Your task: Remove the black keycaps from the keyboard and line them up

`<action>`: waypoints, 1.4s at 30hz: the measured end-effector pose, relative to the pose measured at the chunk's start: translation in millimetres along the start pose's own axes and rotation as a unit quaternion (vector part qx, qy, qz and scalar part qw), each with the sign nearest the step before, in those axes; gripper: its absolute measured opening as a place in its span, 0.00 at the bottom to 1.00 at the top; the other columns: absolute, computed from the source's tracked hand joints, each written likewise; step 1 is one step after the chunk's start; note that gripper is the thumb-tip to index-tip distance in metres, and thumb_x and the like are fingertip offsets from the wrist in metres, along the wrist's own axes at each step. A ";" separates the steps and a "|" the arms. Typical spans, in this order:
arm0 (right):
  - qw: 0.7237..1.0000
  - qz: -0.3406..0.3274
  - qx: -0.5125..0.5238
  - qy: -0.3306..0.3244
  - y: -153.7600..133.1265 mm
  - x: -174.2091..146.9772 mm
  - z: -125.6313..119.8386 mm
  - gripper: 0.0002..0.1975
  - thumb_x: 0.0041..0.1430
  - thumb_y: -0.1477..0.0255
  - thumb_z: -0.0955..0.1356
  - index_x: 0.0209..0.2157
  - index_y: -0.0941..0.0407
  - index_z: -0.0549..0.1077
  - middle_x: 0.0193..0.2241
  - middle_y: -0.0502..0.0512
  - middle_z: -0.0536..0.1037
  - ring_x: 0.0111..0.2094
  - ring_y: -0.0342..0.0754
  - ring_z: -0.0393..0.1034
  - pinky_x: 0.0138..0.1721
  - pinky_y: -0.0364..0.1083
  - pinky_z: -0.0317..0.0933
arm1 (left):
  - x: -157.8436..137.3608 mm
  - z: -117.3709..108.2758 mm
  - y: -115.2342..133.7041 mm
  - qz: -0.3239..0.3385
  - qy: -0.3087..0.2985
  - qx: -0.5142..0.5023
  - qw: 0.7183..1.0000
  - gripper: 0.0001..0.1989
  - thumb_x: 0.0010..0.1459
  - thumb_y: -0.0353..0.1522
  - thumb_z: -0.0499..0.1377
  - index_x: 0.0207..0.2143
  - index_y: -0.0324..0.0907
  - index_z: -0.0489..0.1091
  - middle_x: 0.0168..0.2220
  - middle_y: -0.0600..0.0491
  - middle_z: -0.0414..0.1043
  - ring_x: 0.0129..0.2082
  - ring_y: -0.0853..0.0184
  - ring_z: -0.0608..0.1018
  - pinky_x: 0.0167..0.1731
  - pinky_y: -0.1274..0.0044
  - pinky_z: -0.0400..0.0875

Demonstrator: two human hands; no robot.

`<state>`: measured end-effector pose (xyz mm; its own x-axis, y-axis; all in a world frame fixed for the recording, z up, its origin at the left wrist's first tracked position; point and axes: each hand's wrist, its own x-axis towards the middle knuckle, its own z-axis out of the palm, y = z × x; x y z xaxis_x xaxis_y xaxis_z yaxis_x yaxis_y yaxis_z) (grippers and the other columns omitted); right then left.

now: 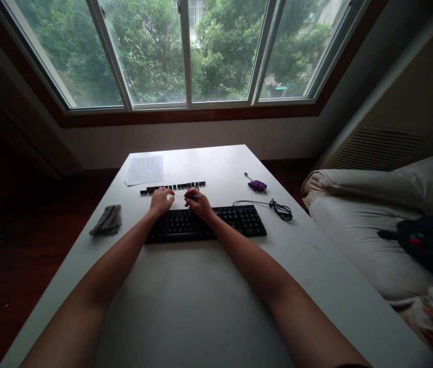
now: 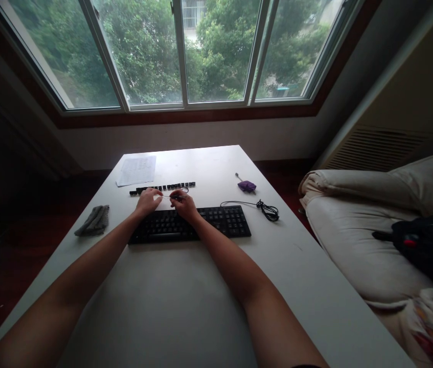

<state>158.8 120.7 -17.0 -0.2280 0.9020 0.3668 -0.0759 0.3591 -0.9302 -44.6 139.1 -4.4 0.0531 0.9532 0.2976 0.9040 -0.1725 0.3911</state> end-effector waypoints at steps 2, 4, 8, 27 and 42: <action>1.000 -0.004 0.000 0.005 0.6 0.6 -0.2 0.09 0.56 0.67 0.68 0.38 0.55 0.72 0.33 0.51 0.75 0.30 0.44 0.75 0.27 0.41 0.67 | -12.6 -4.7 3.9 0.023 -0.017 -0.015 0.999 0.10 0.58 0.38 0.57 0.38 0.47 0.76 0.45 0.47 0.72 0.46 0.54 0.71 0.48 0.64 0.66; 1.000 0.001 0.008 0.015 1.3 1.3 -0.2 0.09 0.56 0.68 0.68 0.39 0.55 0.73 0.36 0.53 0.75 0.31 0.44 0.75 0.26 0.40 0.68 | -25.9 -9.4 8.7 0.054 -0.034 -0.036 0.997 0.11 0.60 0.39 0.56 0.39 0.47 0.76 0.43 0.48 0.73 0.43 0.57 0.73 0.45 0.66 0.68; 1.000 0.003 0.020 0.020 1.1 1.6 0.6 0.12 0.58 0.65 0.68 0.42 0.54 0.74 0.42 0.56 0.76 0.36 0.46 0.75 0.26 0.40 0.69 | -49.6 -15.3 19.5 0.092 -0.079 -0.040 0.992 0.11 0.61 0.40 0.56 0.39 0.48 0.75 0.40 0.50 0.74 0.41 0.58 0.75 0.43 0.69 0.69; 0.999 -0.024 -0.040 0.021 -23.3 -10.4 8.0 0.12 0.63 0.59 0.65 0.40 0.52 0.67 0.25 0.48 0.76 0.26 0.44 0.72 0.30 0.43 0.65 | -62.5 -21.8 25.1 0.130 -0.076 0.031 0.988 0.16 0.63 0.45 0.55 0.44 0.47 0.74 0.42 0.49 0.73 0.44 0.59 0.74 0.43 0.70 0.67; 0.985 -0.052 -0.167 -0.003 -25.1 -8.4 1.7 0.11 0.62 0.65 0.66 0.45 0.53 0.73 0.28 0.50 0.77 0.28 0.45 0.72 0.33 0.43 0.64 | -63.0 -25.8 11.2 0.080 -0.065 0.058 0.993 0.16 0.63 0.44 0.54 0.44 0.46 0.75 0.43 0.48 0.73 0.45 0.58 0.73 0.44 0.70 0.67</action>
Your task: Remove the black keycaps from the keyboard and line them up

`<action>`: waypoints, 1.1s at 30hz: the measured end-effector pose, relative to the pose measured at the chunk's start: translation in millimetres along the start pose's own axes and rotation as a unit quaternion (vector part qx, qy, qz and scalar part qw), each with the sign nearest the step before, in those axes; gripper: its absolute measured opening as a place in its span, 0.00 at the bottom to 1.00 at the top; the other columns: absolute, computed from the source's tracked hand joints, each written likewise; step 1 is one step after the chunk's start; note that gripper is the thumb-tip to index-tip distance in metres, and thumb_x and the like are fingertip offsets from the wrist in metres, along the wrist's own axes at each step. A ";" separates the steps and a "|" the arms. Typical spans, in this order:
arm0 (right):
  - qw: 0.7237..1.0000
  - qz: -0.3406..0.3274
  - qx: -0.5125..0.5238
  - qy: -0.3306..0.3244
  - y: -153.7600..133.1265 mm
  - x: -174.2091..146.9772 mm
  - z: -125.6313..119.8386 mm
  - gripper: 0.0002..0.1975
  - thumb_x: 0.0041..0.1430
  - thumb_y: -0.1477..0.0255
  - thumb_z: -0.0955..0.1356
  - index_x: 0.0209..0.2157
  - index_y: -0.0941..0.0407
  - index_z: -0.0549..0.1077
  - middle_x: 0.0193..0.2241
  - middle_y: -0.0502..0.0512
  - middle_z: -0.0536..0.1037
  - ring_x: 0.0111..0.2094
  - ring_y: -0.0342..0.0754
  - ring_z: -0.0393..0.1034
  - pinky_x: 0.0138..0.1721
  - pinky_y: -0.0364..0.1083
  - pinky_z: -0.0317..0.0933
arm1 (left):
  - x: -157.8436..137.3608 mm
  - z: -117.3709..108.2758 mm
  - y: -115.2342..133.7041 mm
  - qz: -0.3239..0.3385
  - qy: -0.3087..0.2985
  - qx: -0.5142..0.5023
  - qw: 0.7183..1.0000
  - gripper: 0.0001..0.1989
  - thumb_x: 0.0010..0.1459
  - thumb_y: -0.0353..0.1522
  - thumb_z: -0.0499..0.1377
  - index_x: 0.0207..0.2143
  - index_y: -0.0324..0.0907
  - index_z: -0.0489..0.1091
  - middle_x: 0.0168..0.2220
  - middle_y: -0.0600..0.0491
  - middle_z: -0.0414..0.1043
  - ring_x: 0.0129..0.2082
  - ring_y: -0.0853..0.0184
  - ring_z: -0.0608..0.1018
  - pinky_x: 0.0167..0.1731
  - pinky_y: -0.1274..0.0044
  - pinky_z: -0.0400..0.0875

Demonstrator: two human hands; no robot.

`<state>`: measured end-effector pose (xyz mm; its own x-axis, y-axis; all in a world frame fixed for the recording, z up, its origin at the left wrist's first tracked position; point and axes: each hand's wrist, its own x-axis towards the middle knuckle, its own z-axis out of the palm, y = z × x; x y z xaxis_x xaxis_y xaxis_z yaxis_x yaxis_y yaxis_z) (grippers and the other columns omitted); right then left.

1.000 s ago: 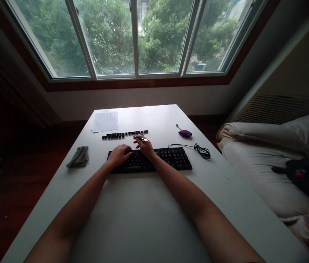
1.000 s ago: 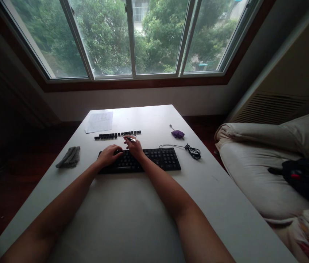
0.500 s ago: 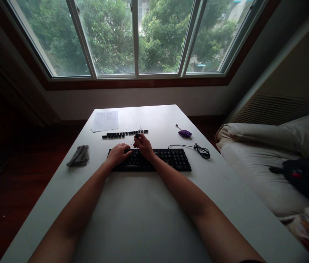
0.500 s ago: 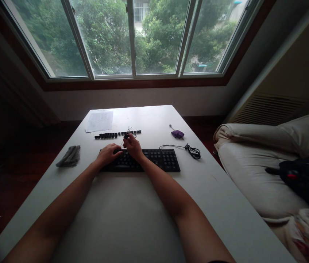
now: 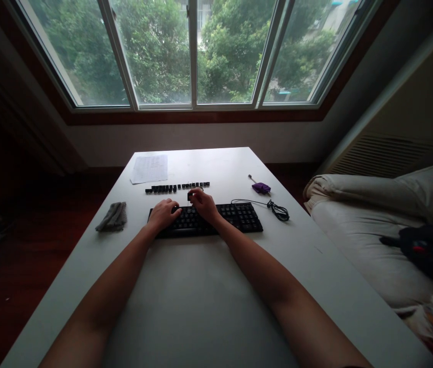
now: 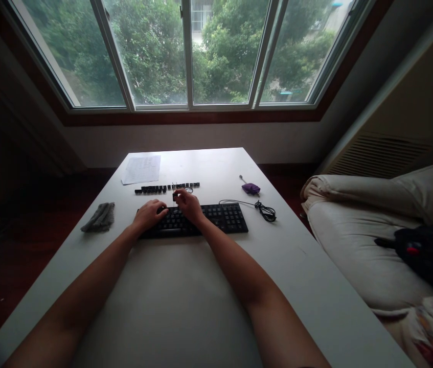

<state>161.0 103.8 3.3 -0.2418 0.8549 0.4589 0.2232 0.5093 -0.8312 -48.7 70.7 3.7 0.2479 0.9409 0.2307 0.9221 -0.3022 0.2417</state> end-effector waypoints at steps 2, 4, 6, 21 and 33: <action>1.000 0.005 -0.003 -0.005 3.1 -0.2 1.5 0.11 0.62 0.65 0.65 0.44 0.53 0.73 0.28 0.50 0.78 0.29 0.45 0.73 0.34 0.43 0.64 | 0.4 -0.7 -0.7 0.012 0.000 -0.004 1.000 0.15 0.63 0.43 0.54 0.44 0.46 0.75 0.43 0.48 0.73 0.45 0.58 0.73 0.44 0.70 0.67; 1.000 0.010 -0.004 -0.011 6.9 0.1 2.7 0.11 0.62 0.65 0.65 0.44 0.52 0.74 0.28 0.50 0.78 0.30 0.45 0.73 0.34 0.43 0.64 | 0.8 -1.2 -1.8 0.030 -0.001 -0.011 0.999 0.15 0.64 0.43 0.54 0.45 0.46 0.74 0.42 0.49 0.73 0.45 0.59 0.73 0.44 0.70 0.67; 1.000 0.015 -0.005 -0.016 9.8 0.4 3.4 0.11 0.63 0.66 0.65 0.45 0.52 0.74 0.28 0.50 0.78 0.29 0.45 0.73 0.34 0.43 0.64 | 1.2 -1.3 -3.3 0.044 -0.004 -0.020 0.999 0.15 0.64 0.43 0.54 0.45 0.47 0.74 0.42 0.49 0.73 0.44 0.59 0.73 0.44 0.70 0.67; 0.997 -0.042 -0.038 -0.051 -3.5 -8.1 4.6 0.05 0.54 0.72 0.67 0.35 0.53 0.71 0.28 0.48 0.75 0.29 0.43 0.68 0.35 0.43 0.64 | 2.1 -5.4 -3.0 0.025 -0.022 -0.024 0.999 0.15 0.64 0.42 0.53 0.46 0.47 0.74 0.44 0.49 0.74 0.46 0.59 0.74 0.46 0.69 0.67; 0.985 -0.025 0.143 -0.096 -23.2 -6.1 10.7 0.11 0.57 0.62 0.70 0.33 0.56 0.73 0.31 0.52 0.77 0.35 0.47 0.71 0.40 0.46 0.64 | 1.0 -4.7 -3.8 0.027 -0.014 -0.021 0.999 0.15 0.64 0.41 0.53 0.46 0.46 0.74 0.43 0.49 0.73 0.45 0.59 0.74 0.45 0.69 0.68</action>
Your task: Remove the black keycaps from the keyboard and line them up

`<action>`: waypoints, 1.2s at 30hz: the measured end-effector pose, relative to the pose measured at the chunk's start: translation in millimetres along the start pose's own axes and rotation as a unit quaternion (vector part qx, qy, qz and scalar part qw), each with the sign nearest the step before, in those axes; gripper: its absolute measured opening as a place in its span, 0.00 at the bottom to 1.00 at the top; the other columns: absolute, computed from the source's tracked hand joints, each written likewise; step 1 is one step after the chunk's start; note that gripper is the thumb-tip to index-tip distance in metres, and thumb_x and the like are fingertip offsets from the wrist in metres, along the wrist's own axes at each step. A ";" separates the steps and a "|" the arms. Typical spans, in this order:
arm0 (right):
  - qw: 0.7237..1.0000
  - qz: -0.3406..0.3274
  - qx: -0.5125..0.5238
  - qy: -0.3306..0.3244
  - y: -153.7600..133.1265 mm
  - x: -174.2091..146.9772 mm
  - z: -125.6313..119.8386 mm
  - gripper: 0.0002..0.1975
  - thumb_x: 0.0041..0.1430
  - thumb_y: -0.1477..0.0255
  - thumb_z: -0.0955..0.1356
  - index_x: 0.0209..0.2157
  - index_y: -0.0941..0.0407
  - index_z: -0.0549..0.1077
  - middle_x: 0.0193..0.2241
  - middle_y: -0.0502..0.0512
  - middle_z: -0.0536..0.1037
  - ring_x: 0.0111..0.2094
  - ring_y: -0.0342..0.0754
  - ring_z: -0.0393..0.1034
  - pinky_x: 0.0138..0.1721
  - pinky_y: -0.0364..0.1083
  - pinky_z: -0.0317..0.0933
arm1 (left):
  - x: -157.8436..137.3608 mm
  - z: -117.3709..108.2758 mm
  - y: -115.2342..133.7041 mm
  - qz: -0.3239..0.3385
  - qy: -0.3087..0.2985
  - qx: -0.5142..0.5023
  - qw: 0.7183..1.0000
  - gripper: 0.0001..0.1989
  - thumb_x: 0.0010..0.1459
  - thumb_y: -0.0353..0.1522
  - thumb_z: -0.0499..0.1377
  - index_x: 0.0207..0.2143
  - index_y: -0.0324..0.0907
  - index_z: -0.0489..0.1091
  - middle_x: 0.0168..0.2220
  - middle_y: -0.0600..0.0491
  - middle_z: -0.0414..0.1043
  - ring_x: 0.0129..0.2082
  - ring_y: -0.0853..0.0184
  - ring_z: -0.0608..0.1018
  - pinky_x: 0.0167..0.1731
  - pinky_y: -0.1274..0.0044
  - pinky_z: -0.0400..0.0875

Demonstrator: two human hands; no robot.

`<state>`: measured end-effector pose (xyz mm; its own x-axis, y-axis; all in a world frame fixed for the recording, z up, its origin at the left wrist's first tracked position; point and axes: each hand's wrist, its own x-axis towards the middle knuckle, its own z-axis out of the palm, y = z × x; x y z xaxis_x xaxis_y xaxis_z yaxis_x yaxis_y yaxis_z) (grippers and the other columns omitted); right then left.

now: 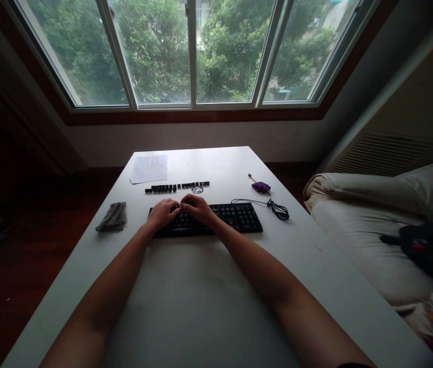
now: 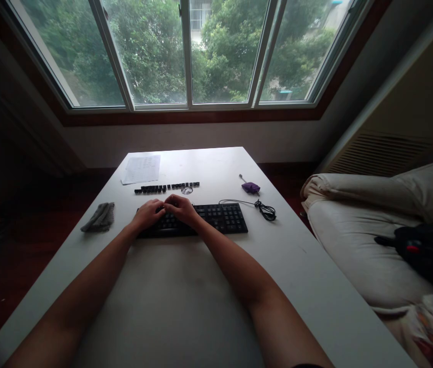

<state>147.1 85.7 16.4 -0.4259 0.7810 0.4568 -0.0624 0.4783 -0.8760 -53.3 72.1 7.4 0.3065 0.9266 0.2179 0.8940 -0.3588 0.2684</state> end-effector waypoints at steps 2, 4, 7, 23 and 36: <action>0.999 0.028 0.043 0.006 -1.9 0.9 0.0 0.14 0.57 0.59 0.70 0.29 0.56 0.71 0.26 0.50 0.75 0.30 0.45 0.69 0.36 0.45 0.64 | -0.2 -0.5 0.4 0.002 -0.001 -0.001 1.000 0.15 0.64 0.42 0.53 0.46 0.46 0.74 0.43 0.49 0.73 0.45 0.59 0.74 0.45 0.69 0.68; 0.995 0.056 0.074 0.020 -3.9 1.6 -0.7 0.17 0.56 0.57 0.70 0.27 0.56 0.69 0.24 0.50 0.74 0.28 0.45 0.68 0.35 0.45 0.63 | -0.3 -0.9 0.9 0.002 -0.002 -0.003 1.000 0.15 0.64 0.41 0.53 0.45 0.47 0.74 0.43 0.49 0.73 0.45 0.59 0.74 0.45 0.69 0.67; 0.991 0.076 0.098 0.045 -5.4 2.7 -1.4 0.19 0.56 0.55 0.70 0.25 0.56 0.68 0.23 0.50 0.74 0.27 0.44 0.68 0.36 0.45 0.64 | -0.4 -1.0 1.2 -0.003 -0.003 -0.007 1.000 0.14 0.64 0.41 0.53 0.45 0.47 0.74 0.44 0.49 0.73 0.46 0.59 0.73 0.46 0.69 0.67; 0.993 0.037 0.101 0.044 -15.3 4.0 12.6 0.22 0.62 0.52 0.64 0.25 0.55 0.67 0.23 0.49 0.69 0.27 0.43 0.64 0.35 0.44 0.62 | 0.3 0.8 -1.0 -0.001 0.000 -0.010 1.000 0.14 0.64 0.41 0.53 0.45 0.47 0.74 0.43 0.49 0.74 0.46 0.58 0.74 0.46 0.69 0.68; 0.992 0.041 0.074 0.089 -6.9 6.8 26.6 0.24 0.61 0.49 0.64 0.25 0.56 0.70 0.22 0.49 0.68 0.25 0.43 0.63 0.30 0.43 0.61 | 0.0 0.7 3.1 -0.018 -0.001 0.000 1.000 0.13 0.64 0.40 0.53 0.45 0.46 0.73 0.44 0.48 0.74 0.47 0.58 0.74 0.47 0.68 0.68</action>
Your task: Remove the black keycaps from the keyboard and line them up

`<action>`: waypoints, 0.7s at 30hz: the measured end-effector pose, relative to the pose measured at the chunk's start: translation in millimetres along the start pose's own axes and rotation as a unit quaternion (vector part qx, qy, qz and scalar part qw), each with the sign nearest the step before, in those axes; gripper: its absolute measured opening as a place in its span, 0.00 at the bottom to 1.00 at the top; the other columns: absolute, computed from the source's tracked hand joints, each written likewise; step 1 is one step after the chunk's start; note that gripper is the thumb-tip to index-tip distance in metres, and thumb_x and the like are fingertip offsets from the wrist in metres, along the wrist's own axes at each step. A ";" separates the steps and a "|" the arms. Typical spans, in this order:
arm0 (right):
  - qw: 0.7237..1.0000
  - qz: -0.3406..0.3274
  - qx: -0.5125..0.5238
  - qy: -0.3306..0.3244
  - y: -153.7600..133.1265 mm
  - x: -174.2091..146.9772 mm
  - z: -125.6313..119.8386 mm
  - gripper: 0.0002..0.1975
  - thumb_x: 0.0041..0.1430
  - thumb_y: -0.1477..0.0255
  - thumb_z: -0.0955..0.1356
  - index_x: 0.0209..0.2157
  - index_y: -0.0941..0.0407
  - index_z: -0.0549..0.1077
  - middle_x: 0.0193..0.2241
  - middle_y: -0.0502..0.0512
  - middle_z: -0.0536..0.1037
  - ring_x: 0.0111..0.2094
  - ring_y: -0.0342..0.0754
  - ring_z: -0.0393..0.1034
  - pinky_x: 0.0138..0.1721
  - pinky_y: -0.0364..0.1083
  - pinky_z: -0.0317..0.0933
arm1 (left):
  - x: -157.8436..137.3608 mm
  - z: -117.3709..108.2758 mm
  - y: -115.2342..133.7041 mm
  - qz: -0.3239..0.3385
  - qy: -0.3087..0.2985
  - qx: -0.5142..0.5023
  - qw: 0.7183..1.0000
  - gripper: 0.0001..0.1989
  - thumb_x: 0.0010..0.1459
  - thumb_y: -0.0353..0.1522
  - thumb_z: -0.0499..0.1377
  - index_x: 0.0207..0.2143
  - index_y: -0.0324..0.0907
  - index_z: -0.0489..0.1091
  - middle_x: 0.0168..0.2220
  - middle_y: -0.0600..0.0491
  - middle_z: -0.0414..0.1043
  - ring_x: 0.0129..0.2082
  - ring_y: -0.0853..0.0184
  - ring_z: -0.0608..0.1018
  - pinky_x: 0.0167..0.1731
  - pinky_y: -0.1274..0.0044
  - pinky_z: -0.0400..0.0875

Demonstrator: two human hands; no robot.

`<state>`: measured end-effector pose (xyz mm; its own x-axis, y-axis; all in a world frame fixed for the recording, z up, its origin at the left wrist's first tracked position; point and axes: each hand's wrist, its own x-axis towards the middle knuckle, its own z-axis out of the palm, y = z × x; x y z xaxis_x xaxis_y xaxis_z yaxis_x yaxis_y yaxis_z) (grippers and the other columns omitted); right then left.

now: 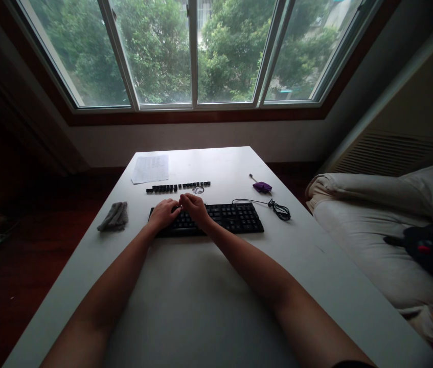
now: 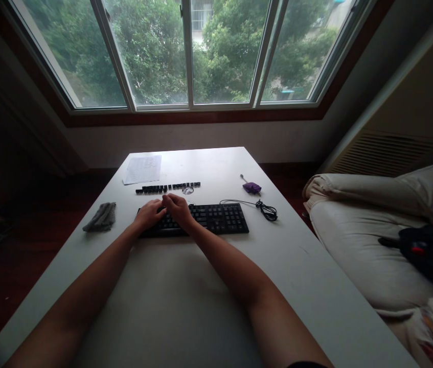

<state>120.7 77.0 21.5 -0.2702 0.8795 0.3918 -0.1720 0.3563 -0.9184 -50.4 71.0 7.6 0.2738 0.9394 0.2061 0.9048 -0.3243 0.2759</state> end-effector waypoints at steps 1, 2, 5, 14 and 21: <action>1.000 0.005 0.000 0.013 0.7 1.3 -3.3 0.25 0.61 0.49 0.64 0.24 0.55 0.68 0.20 0.49 0.67 0.24 0.43 0.62 0.30 0.43 0.60 | -0.2 -0.6 0.1 0.003 -0.001 -0.003 1.000 0.13 0.64 0.40 0.53 0.45 0.46 0.73 0.44 0.49 0.74 0.47 0.58 0.74 0.48 0.69 0.68; 1.000 0.011 0.003 0.030 1.5 2.6 -6.7 0.25 0.61 0.49 0.63 0.22 0.55 0.66 0.19 0.48 0.65 0.23 0.42 0.61 0.30 0.43 0.60 | -0.3 -1.0 0.2 0.006 -0.001 -0.005 1.000 0.14 0.64 0.40 0.53 0.45 0.47 0.73 0.44 0.49 0.74 0.47 0.59 0.74 0.48 0.69 0.68; 0.996 0.027 0.029 0.075 4.1 6.5 -16.0 0.25 0.61 0.49 0.63 0.21 0.54 0.60 0.18 0.47 0.62 0.22 0.42 0.60 0.29 0.43 0.61 | -0.3 -0.9 -0.2 0.008 0.002 -0.008 1.000 0.14 0.64 0.41 0.53 0.45 0.47 0.74 0.44 0.49 0.73 0.46 0.59 0.73 0.47 0.69 0.68; 0.989 0.044 0.099 0.097 10.8 10.2 -22.6 0.24 0.59 0.53 0.66 0.19 0.53 0.57 0.17 0.46 0.59 0.21 0.43 0.61 0.29 0.45 0.64 | 0.1 0.8 -2.2 0.008 0.005 -0.014 1.000 0.13 0.64 0.40 0.54 0.44 0.47 0.74 0.44 0.49 0.74 0.46 0.58 0.73 0.45 0.69 0.68; 0.977 0.054 0.183 0.096 8.5 7.5 -24.0 0.21 0.57 0.59 0.67 0.18 0.54 0.59 0.16 0.46 0.60 0.21 0.43 0.62 0.30 0.45 0.63 | -1.3 0.2 -0.6 0.037 0.041 -0.028 0.998 0.12 0.63 0.38 0.54 0.43 0.46 0.74 0.43 0.49 0.73 0.46 0.58 0.73 0.45 0.67 0.68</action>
<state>139.9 94.2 15.3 -0.1296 0.9611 0.2439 -0.4895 0.1518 -0.8587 -51.2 69.9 7.0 0.3086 0.9014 0.3037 0.8628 -0.3997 0.3095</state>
